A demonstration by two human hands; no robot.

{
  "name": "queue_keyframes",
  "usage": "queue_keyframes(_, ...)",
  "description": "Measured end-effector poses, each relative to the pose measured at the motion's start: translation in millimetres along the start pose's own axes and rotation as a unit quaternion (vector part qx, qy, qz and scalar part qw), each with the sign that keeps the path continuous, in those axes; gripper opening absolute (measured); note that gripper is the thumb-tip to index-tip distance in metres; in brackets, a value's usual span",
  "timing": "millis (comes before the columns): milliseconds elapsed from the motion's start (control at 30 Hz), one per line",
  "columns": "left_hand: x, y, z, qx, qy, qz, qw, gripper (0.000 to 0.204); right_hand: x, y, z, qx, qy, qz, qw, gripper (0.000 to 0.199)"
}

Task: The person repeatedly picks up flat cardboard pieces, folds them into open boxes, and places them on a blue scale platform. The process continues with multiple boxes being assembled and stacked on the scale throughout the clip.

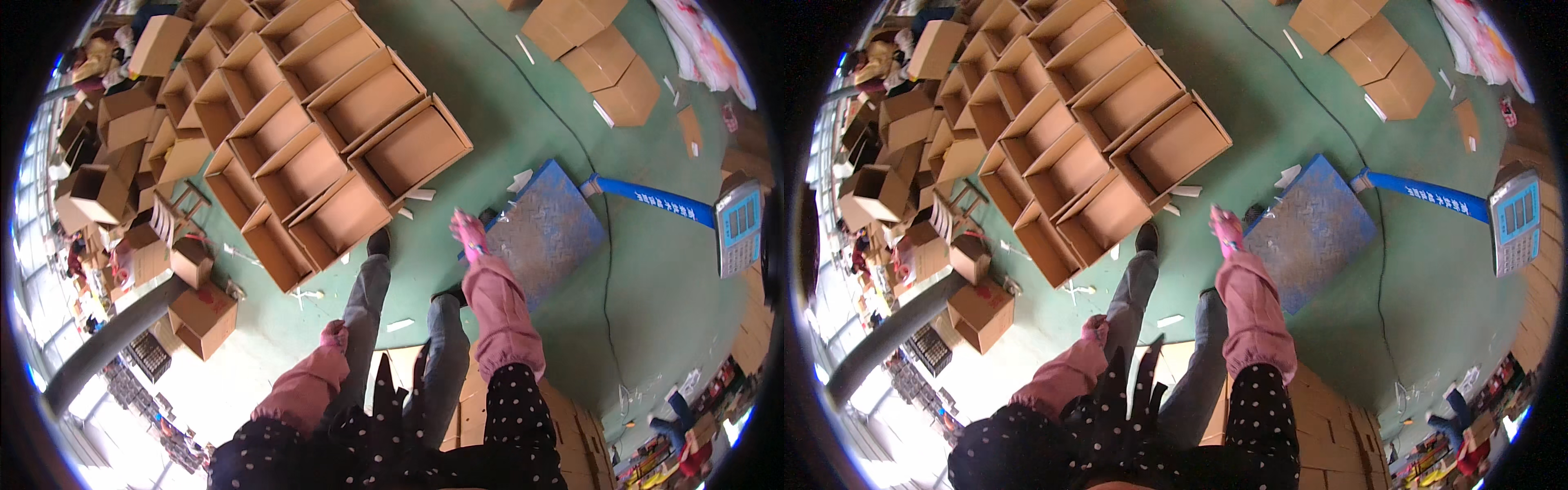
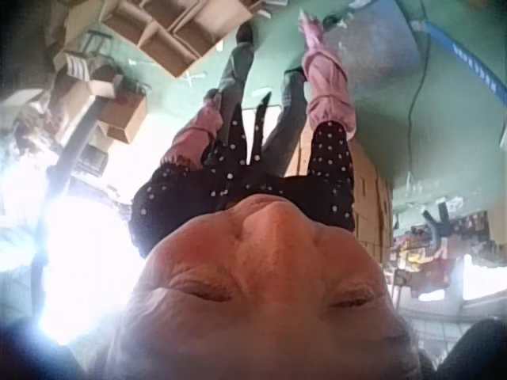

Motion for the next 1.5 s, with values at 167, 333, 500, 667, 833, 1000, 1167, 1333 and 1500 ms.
queue_keyframes(167,42,-44,-21,0.259,-0.083,-0.043,0.961,0.022,-2,154,-39,-0.288,-0.409,0.423,0.756,0.043)
queue_keyframes(333,86,-32,-72,0.256,-0.088,0.050,0.961,0.027,41,231,-69,-0.505,-0.305,0.393,0.706,0.032)
queue_keyframes(500,145,-27,-125,0.229,0.033,0.017,0.973,0.027,22,246,-63,-0.533,-0.288,0.451,0.656,0.022)
queue_keyframes(667,185,-22,-110,0.220,0.005,0.117,0.969,0.028,59,218,-73,-0.634,-0.225,0.291,0.680,0.027)
queue_keyframes(833,189,-66,-147,0.179,0.054,0.035,0.982,0.032,65,178,-49,-0.685,-0.146,0.272,0.659,0.017)
queue_keyframes(1000,201,-128,-237,0.676,0.014,-0.278,0.682,0.054,17,108,61,-0.648,-0.244,0.224,0.685,0.024)
queue_keyframes(1167,258,-119,-312,0.700,0.092,-0.413,0.576,0.053,10,85,79,-0.573,-0.278,0.314,0.704,0.027)
queue_keyframes(1333,332,-104,-293,0.943,0.085,-0.198,0.254,0.030,19,102,49,-0.607,-0.322,0.358,0.632,0.023)
queue_keyframes(1500,284,-161,-342,0.938,0.072,-0.257,0.220,0.016,-31,143,21,-0.617,-0.301,0.422,0.592,0.027)
Point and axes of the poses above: each hand's wrist, its own x-axis towards the middle knuckle, its own z-axis out of the back of the hand, y = z × x, the point moved 9 cm from there along x, towards the middle knuckle, and after that the axes turned 5 degrees about -y, right-handed, at the moved point
